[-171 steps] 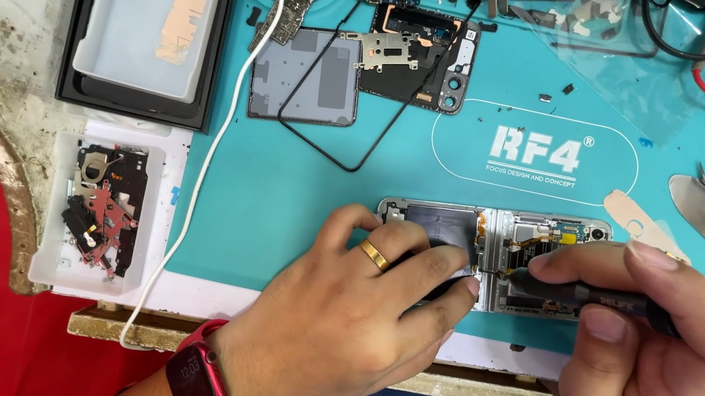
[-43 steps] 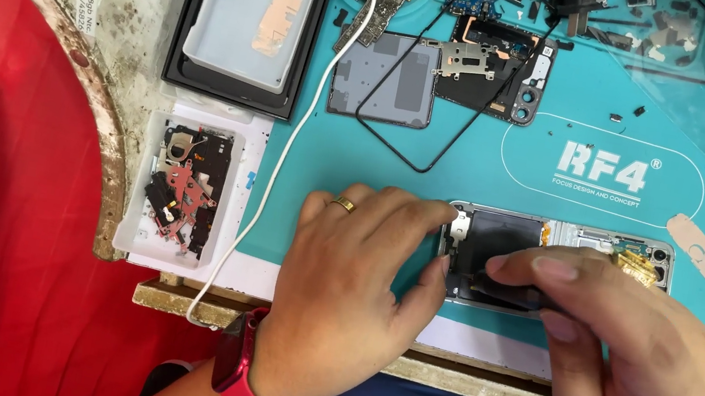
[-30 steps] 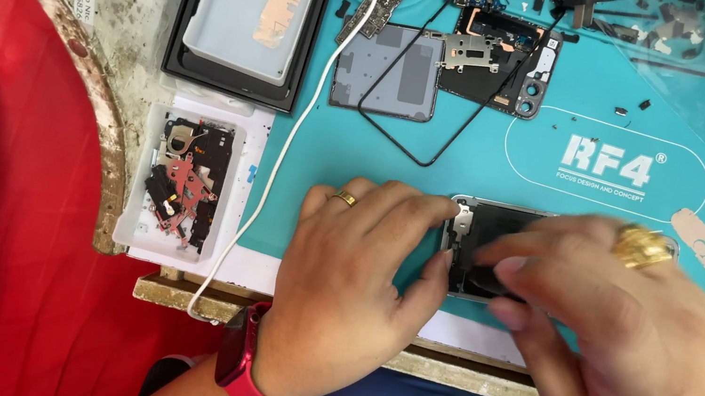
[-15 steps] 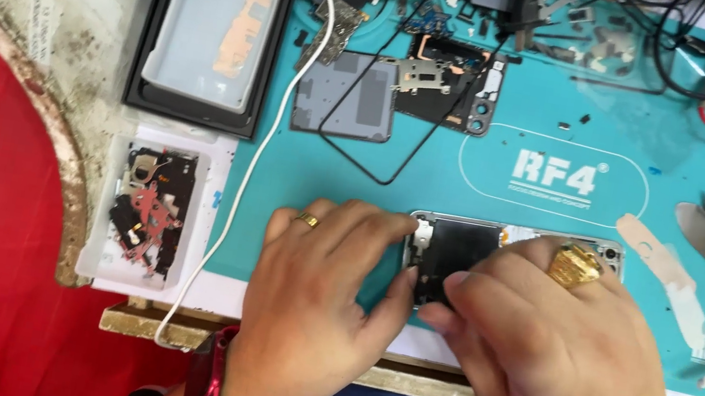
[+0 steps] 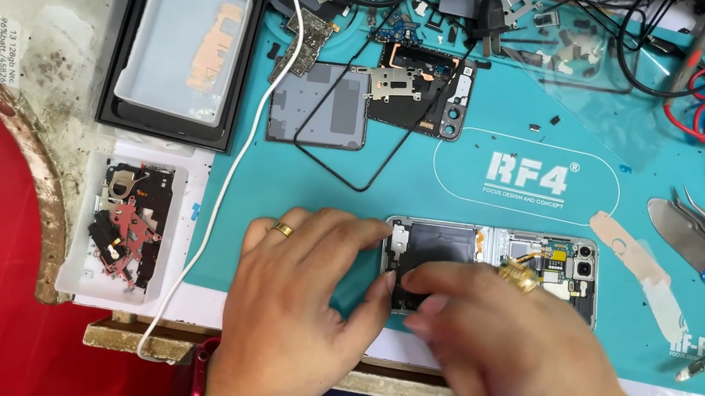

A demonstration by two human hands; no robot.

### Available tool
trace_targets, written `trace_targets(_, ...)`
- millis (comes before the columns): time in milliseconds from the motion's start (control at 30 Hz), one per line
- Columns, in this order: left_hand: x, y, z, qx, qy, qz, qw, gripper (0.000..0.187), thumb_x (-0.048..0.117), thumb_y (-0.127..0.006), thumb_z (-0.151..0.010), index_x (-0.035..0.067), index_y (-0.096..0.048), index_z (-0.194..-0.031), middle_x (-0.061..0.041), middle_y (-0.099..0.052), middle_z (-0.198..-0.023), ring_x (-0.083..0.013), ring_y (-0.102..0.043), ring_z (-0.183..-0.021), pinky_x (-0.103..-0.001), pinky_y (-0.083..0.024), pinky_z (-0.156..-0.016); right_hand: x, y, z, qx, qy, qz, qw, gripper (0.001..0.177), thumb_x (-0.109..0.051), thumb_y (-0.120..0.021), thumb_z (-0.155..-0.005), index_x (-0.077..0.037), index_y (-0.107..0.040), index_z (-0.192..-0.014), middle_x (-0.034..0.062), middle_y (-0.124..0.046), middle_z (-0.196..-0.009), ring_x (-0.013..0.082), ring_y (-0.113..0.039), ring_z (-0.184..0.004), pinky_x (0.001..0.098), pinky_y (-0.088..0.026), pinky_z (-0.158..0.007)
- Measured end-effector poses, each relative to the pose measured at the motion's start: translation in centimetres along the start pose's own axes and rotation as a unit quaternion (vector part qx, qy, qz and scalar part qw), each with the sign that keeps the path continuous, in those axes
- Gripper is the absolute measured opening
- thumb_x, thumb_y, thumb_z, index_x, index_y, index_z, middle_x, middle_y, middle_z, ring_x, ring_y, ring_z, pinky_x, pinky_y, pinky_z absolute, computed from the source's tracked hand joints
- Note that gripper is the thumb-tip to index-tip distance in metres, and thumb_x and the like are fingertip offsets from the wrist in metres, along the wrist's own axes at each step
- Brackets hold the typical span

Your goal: The person uses a black cylindrical tool to apply a substance to the internal components of a disassembled smartphone. They work on the motherboard and battery area, carefully moving the tool across various parts of the device's interior.

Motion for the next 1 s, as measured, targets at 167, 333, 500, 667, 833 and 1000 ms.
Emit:
trace_targets(167, 0.0, 0.0, 0.1, 0.006, 0.0, -0.004, 1.0, 0.022, 0.02, -0.067, -0.087, 0.014, -0.066, -0.107, 0.001, -0.071, -0.105, -0.0248, -0.063, -0.093, -0.041, -0.04, -0.08, 3.3, 5.1, -0.2, 0.168, -0.165, -0.089, 0.968, 0.013, -0.003, -0.057, -0.103, -0.004, -0.052, -0.115, 0.0161, -0.071, -0.111, 0.0222, -0.073, -0.091, 0.0312, -0.06, -0.089)
trace_targets(333, 0.2, -0.1, 0.1, 0.006, -0.011, 0.001, 1.0, 0.02, 0.017, -0.064, -0.091, 0.013, -0.067, -0.11, 0.0, -0.072, -0.106, -0.0253, -0.063, -0.092, -0.041, -0.039, -0.079, 10.9, 8.0, 4.8, 0.27, -0.204, -0.005, 0.941, 0.054, -0.031, -0.03, -0.136, 0.017, -0.053, -0.145, 0.0274, -0.057, -0.139, 0.0336, -0.065, -0.114, 0.0367, -0.054, -0.105)
trace_targets(500, 0.6, 0.1, 0.1, -0.012, -0.04, -0.014, 0.999, 0.027, 0.026, -0.066, -0.092, 0.012, -0.064, -0.115, -0.004, -0.064, -0.115, -0.0294, -0.06, -0.095, -0.046, -0.04, -0.081, 14.7, 8.1, 6.8, 0.213, -0.165, 0.111, 0.957, 0.058, -0.023, -0.022, -0.143, 0.025, -0.053, -0.154, 0.037, -0.058, -0.136, 0.0413, -0.063, -0.11, 0.0462, -0.053, -0.102)
trace_targets(667, 0.7, 0.2, 0.1, -0.011, -0.044, -0.007, 0.999, 0.028, 0.028, -0.064, -0.094, 0.009, -0.064, -0.114, -0.007, -0.064, -0.114, -0.031, -0.059, -0.093, -0.047, -0.04, -0.078, 8.6, 6.7, 1.8, 0.201, -0.191, -0.034, 0.96, 0.055, -0.025, -0.023, -0.13, 0.021, -0.047, -0.149, 0.0333, -0.055, -0.136, 0.0405, -0.063, -0.116, 0.0479, -0.055, -0.107)
trace_targets(833, 0.8, 0.6, 0.1, -0.006, -0.046, 0.01, 0.999, 0.025, 0.026, -0.064, -0.094, 0.008, -0.065, -0.111, -0.009, -0.064, -0.111, -0.0309, -0.057, -0.087, -0.046, -0.039, -0.071, 0.6, 6.0, -6.3, 0.149, -0.12, -0.223, 0.956, 0.01, -0.004, -0.036, -0.111, 0.0, -0.031, -0.119, 0.0289, -0.064, -0.129, 0.0351, -0.078, -0.106, 0.0373, -0.064, -0.102)
trace_targets(1000, 0.9, 1.3, -0.2, 0.006, -0.054, 0.025, 0.998, 0.027, 0.026, -0.064, -0.093, 0.007, -0.064, -0.112, -0.011, -0.064, -0.107, -0.0342, -0.055, -0.085, -0.049, -0.037, -0.071, -3.2, 4.0, -15.7, 0.016, 0.044, -0.134, 0.99, 0.011, 0.007, -0.042, -0.107, 0.0, -0.037, -0.113, 0.0111, -0.072, -0.12, 0.0166, -0.078, -0.097, 0.0258, -0.062, -0.081)
Point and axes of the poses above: each hand's wrist, its own z-axis away from the middle knuckle, its own y-axis out of the back of the hand, x = y × z, the point moved 5 cm from there along -z, towards the middle knuckle
